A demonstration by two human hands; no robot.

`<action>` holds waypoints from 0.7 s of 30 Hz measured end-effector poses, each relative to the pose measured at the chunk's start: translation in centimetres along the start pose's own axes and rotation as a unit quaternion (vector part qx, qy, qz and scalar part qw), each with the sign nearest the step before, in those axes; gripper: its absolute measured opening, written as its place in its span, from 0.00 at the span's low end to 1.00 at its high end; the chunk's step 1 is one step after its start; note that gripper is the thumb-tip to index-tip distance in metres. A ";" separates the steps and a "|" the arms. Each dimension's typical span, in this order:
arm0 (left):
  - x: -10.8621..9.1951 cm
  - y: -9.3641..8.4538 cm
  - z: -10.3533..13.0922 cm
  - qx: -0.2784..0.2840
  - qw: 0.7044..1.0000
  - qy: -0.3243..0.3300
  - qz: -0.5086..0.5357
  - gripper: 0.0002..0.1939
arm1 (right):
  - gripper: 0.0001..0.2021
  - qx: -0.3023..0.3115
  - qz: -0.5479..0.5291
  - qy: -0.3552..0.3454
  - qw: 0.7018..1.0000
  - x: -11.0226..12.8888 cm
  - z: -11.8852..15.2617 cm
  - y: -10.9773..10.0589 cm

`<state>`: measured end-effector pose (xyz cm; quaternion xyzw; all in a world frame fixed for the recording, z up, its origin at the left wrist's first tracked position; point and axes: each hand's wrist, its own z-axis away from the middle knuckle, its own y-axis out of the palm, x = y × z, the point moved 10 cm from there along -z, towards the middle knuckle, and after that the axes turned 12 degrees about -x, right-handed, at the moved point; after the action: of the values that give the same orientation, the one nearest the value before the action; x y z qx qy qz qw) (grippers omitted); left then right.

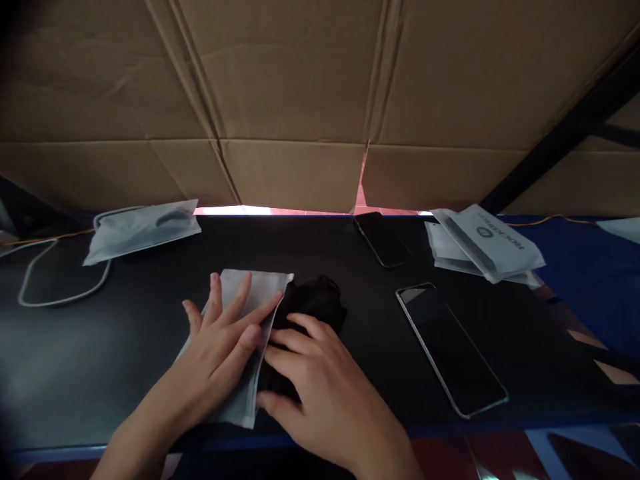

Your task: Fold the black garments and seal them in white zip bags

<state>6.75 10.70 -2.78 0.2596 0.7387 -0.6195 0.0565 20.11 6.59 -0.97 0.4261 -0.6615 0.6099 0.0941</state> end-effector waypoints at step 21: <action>-0.5 -0.1 1.0 -0.017 0.996 0.080 0.031 0.30 | 0.28 -0.031 -0.092 -0.026 0.995 1.2 0.2 -1.9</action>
<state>6.85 9.59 -2.73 0.3303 0.7428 -0.5820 0.0204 20.72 6.03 1.16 0.4977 -0.6401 0.5668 0.1460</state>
